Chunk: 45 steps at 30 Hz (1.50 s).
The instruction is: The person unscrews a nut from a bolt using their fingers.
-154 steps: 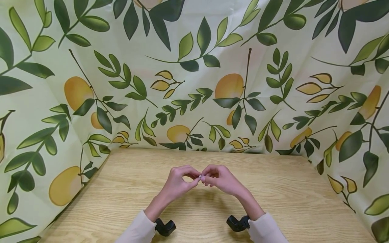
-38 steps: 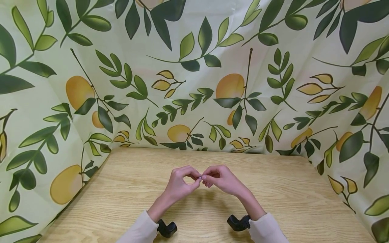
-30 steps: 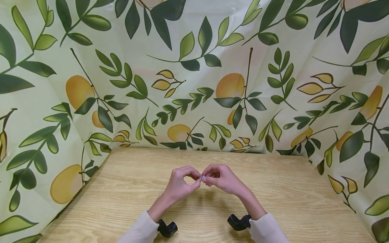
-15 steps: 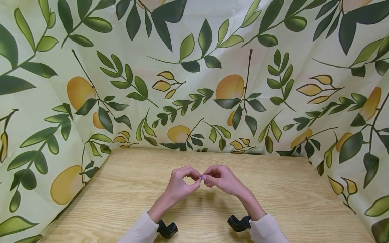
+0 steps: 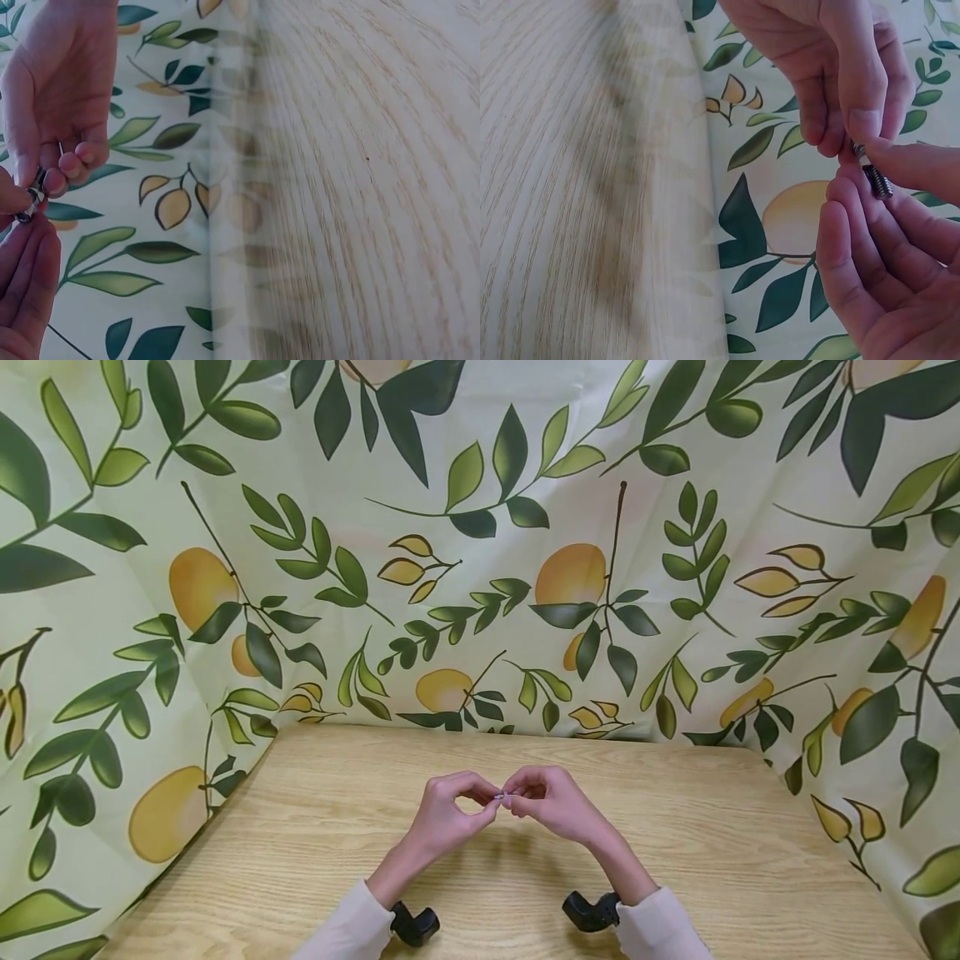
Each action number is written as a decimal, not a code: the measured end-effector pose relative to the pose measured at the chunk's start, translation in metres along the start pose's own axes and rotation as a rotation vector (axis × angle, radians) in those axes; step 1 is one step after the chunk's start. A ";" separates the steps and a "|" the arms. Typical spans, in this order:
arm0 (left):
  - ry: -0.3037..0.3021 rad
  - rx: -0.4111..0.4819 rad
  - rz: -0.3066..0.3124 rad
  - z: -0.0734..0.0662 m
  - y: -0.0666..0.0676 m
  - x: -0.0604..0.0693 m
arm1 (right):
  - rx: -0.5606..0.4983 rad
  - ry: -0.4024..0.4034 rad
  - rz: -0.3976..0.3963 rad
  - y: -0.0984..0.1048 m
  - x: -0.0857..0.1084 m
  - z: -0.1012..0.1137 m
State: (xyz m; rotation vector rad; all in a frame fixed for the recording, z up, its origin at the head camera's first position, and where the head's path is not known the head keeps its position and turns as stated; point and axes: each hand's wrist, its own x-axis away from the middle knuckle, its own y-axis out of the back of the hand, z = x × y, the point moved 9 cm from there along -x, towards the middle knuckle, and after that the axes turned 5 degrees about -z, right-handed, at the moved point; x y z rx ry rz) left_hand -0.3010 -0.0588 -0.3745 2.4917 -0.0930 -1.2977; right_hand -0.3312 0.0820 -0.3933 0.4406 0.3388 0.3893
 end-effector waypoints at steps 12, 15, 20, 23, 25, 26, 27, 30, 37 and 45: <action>-0.002 0.003 -0.011 0.000 0.001 0.001 | -0.011 -0.020 0.028 -0.001 0.000 -0.002; -0.003 0.011 -0.011 -0.001 0.000 0.001 | -0.004 -0.015 0.012 0.000 0.000 -0.002; -0.017 0.014 -0.013 -0.005 0.000 -0.001 | -0.017 -0.007 0.010 0.000 0.000 -0.001; -0.035 0.008 -0.019 -0.007 0.001 -0.001 | -0.032 -0.016 0.026 -0.002 0.000 -0.001; -0.048 0.006 -0.023 -0.008 0.001 -0.001 | -0.030 -0.019 0.029 -0.002 0.000 -0.001; -0.054 0.005 -0.026 -0.008 0.001 -0.001 | -0.032 -0.019 0.027 -0.002 0.000 -0.001; -0.060 0.006 -0.028 -0.009 0.001 -0.001 | -0.027 -0.016 0.022 -0.002 0.000 -0.001; -0.070 0.004 -0.031 -0.010 0.001 -0.001 | -0.014 -0.004 0.003 0.000 0.000 0.000; -0.059 -0.001 -0.032 -0.008 0.001 -0.001 | -0.025 -0.004 0.029 -0.001 -0.001 -0.002; -0.063 0.000 -0.029 -0.006 0.001 0.000 | -0.030 0.019 0.007 0.002 -0.001 0.000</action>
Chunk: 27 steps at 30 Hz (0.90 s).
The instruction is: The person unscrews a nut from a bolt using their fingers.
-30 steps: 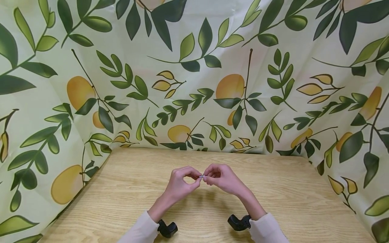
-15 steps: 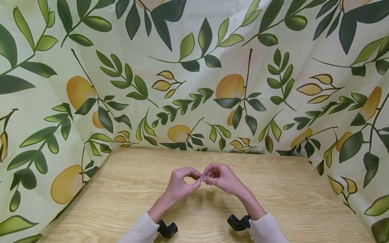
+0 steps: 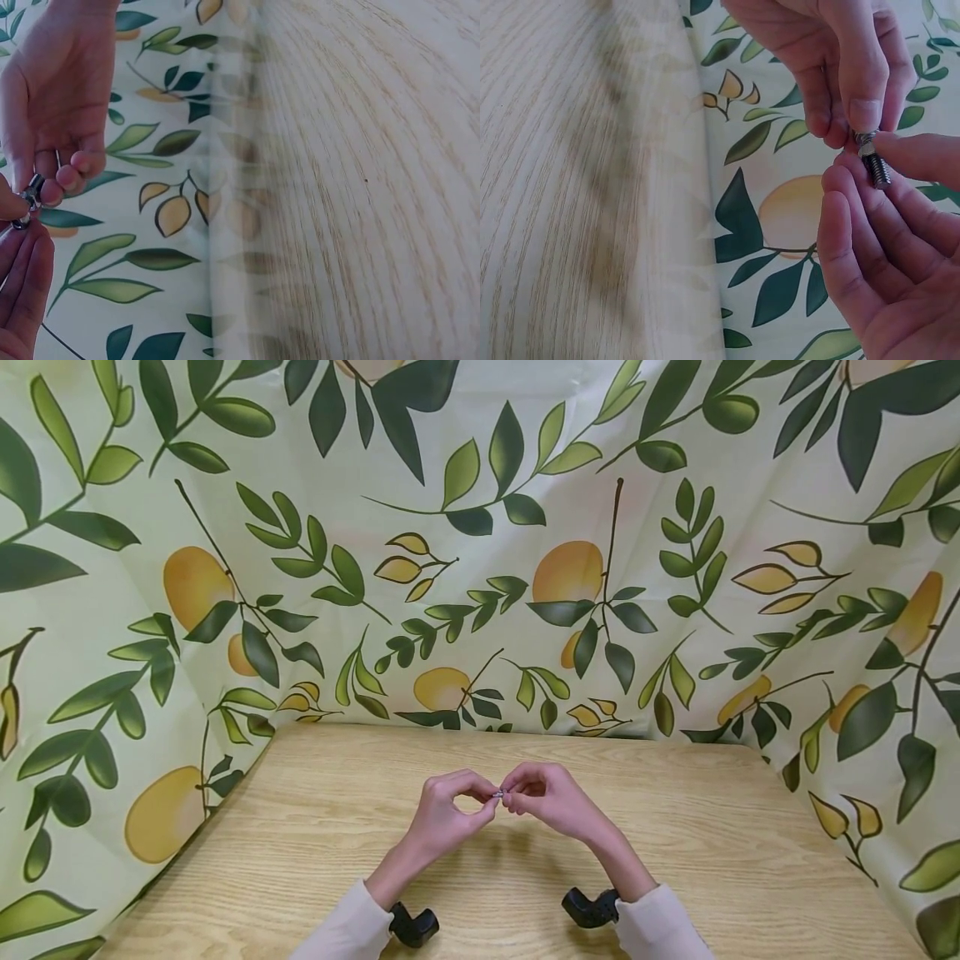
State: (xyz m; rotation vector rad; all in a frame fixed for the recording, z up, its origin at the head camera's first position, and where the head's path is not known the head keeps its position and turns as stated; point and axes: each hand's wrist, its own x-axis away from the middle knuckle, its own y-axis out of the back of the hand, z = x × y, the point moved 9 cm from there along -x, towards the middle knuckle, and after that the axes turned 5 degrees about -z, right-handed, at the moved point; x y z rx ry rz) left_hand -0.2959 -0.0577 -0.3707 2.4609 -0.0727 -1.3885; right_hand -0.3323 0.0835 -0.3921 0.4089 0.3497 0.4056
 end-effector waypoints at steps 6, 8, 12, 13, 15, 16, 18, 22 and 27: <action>0.014 -0.007 0.007 -0.001 0.001 -0.001 | 0.001 -0.012 0.017 -0.002 0.000 0.000; 0.008 -0.012 0.000 -0.001 0.001 -0.001 | 0.005 -0.021 0.036 -0.004 0.000 -0.001; 0.000 -0.014 -0.011 -0.001 0.001 0.000 | 0.013 -0.019 0.038 -0.005 0.001 -0.001; -0.006 -0.016 -0.012 -0.001 0.001 0.000 | 0.019 -0.016 0.029 -0.004 0.001 -0.001; 0.001 -0.008 -0.009 0.000 0.001 0.001 | 0.025 -0.007 0.014 -0.003 0.001 0.000; -0.001 -0.007 -0.008 0.000 0.001 0.001 | 0.027 -0.005 0.009 -0.003 0.001 0.000; 0.000 -0.008 -0.004 0.000 0.001 0.001 | 0.023 -0.004 0.007 -0.002 0.000 0.000; 0.010 -0.013 0.004 0.000 0.000 0.000 | 0.011 -0.018 0.025 -0.003 0.000 -0.001; 0.002 -0.015 -0.004 -0.002 0.000 0.000 | 0.004 -0.001 0.016 -0.002 0.000 0.000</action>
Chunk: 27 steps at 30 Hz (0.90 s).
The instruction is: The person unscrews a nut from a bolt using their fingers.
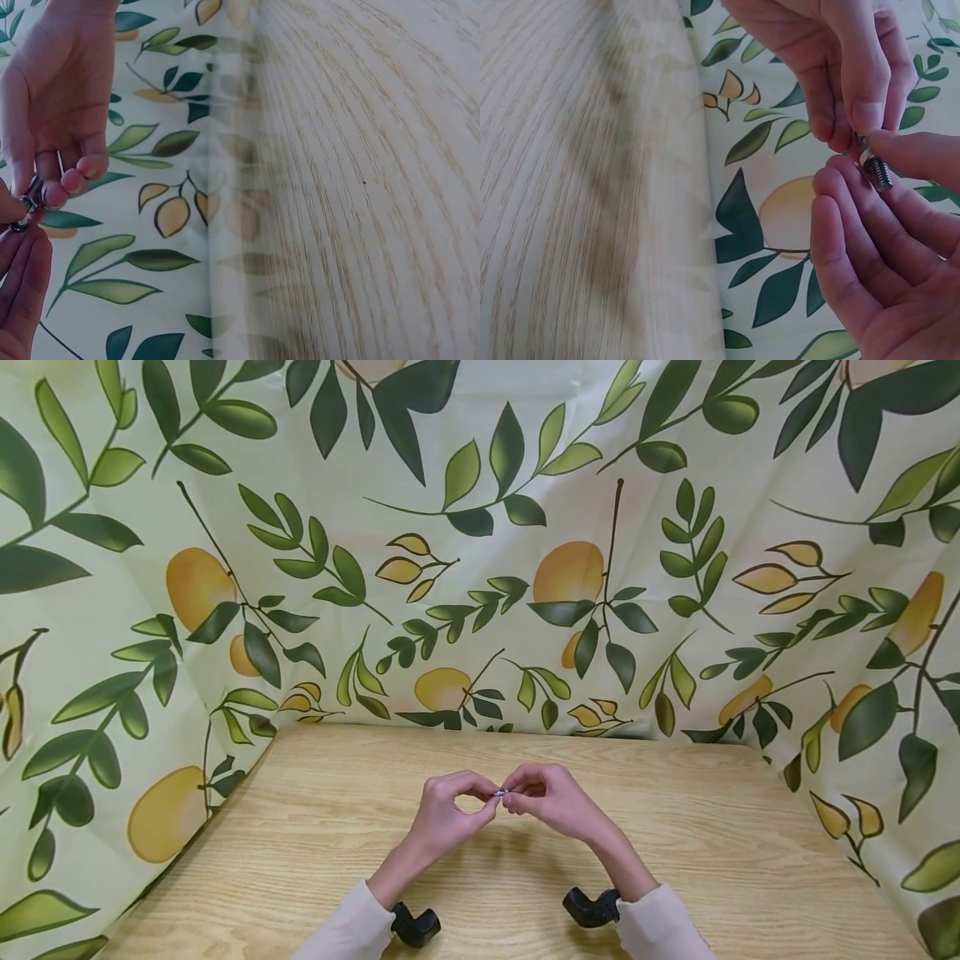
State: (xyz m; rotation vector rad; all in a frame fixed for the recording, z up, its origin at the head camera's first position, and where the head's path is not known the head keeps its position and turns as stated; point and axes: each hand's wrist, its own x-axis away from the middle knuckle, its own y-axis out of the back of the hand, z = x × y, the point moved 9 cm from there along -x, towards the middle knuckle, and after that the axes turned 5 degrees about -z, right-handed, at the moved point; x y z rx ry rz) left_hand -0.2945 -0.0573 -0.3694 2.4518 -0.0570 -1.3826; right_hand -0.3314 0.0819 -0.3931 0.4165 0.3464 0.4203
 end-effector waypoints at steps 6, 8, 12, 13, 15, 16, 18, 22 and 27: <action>-0.011 0.001 -0.015 0.000 0.000 0.001 | 0.014 0.011 -0.019 0.002 0.000 0.002; -0.008 0.000 -0.015 0.001 0.000 0.001 | 0.005 -0.006 -0.007 0.002 0.000 0.000; -0.006 -0.010 -0.015 0.001 0.001 0.000 | -0.008 -0.031 0.013 0.001 0.001 -0.003; -0.003 -0.011 -0.013 0.002 0.001 0.000 | -0.010 -0.032 0.012 0.001 0.001 -0.003; 0.002 -0.009 -0.011 0.002 0.001 0.000 | -0.004 -0.027 0.003 0.001 0.001 -0.002; 0.010 -0.004 -0.008 0.003 0.001 0.000 | -0.001 -0.023 -0.004 0.002 0.001 -0.001; 0.010 0.000 -0.009 0.003 0.000 0.001 | 0.005 -0.015 -0.017 0.002 0.001 0.001; -0.011 -0.003 -0.023 0.001 0.001 0.000 | -0.001 -0.017 -0.004 0.001 0.001 0.001; -0.018 -0.017 -0.030 0.000 0.002 0.000 | -0.002 -0.024 0.028 -0.001 0.001 -0.001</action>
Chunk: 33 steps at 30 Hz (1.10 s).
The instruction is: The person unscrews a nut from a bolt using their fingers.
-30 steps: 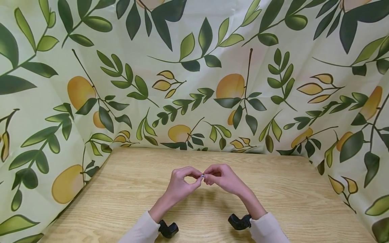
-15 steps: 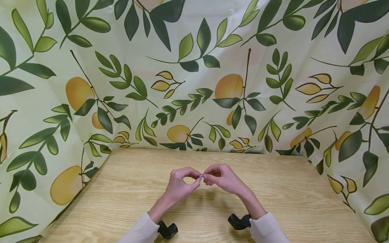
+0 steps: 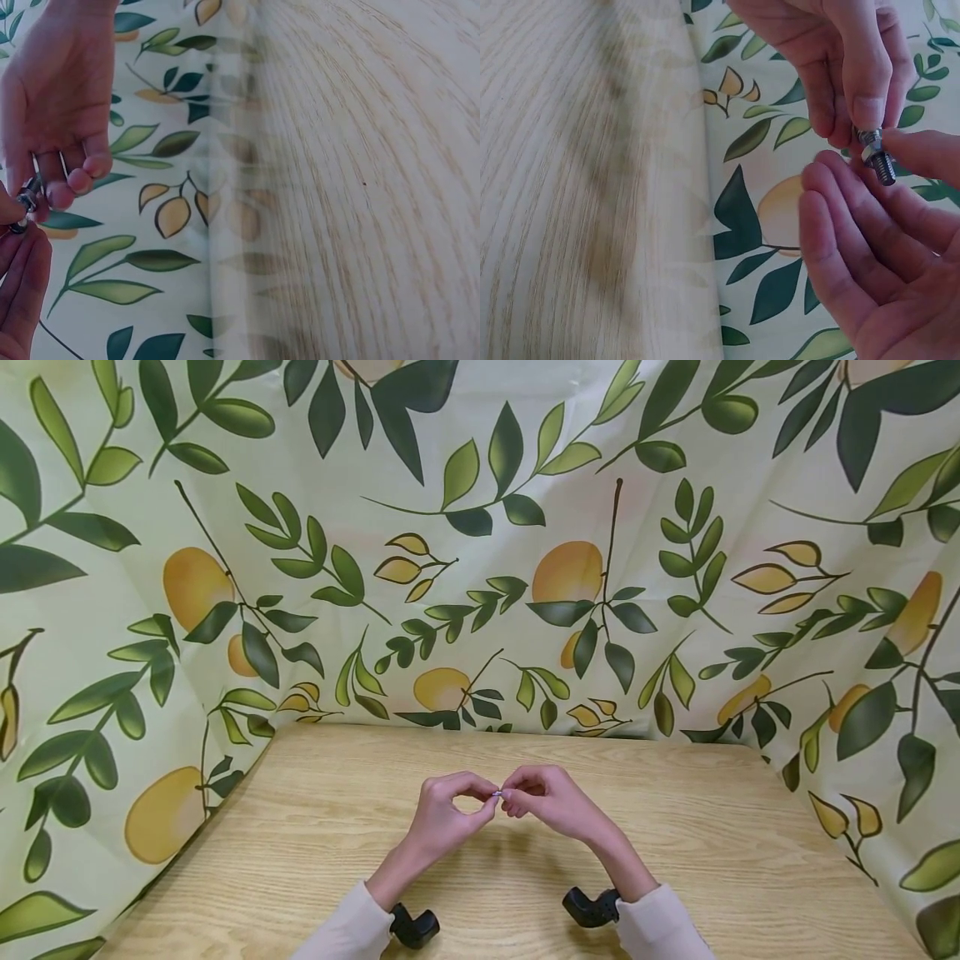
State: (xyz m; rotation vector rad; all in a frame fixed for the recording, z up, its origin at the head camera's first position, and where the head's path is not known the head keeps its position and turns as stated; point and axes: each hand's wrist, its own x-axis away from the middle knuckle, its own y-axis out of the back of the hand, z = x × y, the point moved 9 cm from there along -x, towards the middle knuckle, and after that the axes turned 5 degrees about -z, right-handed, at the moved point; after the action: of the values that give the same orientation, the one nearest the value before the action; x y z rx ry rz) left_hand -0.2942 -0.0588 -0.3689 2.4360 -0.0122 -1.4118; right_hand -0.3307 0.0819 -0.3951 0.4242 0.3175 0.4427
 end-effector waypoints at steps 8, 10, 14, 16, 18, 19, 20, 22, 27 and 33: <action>0.023 0.021 0.029 0.003 -0.003 0.002 | 0.042 0.037 -0.069 0.004 -0.001 0.003; 0.015 0.017 0.029 0.003 -0.004 0.001 | 0.044 0.037 -0.082 0.005 -0.001 0.004; 0.006 0.006 0.029 0.001 -0.003 0.001 | 0.047 0.037 -0.088 0.006 -0.001 0.003; -0.002 -0.002 0.028 0.000 -0.003 0.000 | 0.045 0.032 -0.075 0.005 -0.001 0.002; -0.028 -0.005 0.022 -0.003 -0.002 0.000 | 0.039 0.032 -0.064 0.005 -0.001 0.001; -0.038 -0.004 0.019 -0.004 -0.002 0.000 | 0.040 0.032 -0.060 0.005 -0.001 0.000; -0.050 -0.003 0.016 -0.004 -0.001 0.000 | 0.040 0.034 -0.060 0.005 -0.002 0.000; -0.064 0.003 0.014 -0.006 -0.001 0.000 | 0.046 0.044 -0.069 0.005 -0.002 0.001; -0.042 0.022 0.018 -0.004 -0.002 0.001 | 0.065 0.055 -0.099 0.007 -0.001 0.002; -0.061 0.018 0.004 -0.006 -0.002 0.000 | 0.044 0.030 -0.079 0.007 0.000 0.002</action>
State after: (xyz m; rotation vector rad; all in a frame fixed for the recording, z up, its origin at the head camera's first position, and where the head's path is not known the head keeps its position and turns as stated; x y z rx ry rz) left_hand -0.2892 -0.0553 -0.3669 2.4048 -0.0443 -1.4905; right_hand -0.3326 0.0865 -0.3902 0.4463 0.3725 0.3662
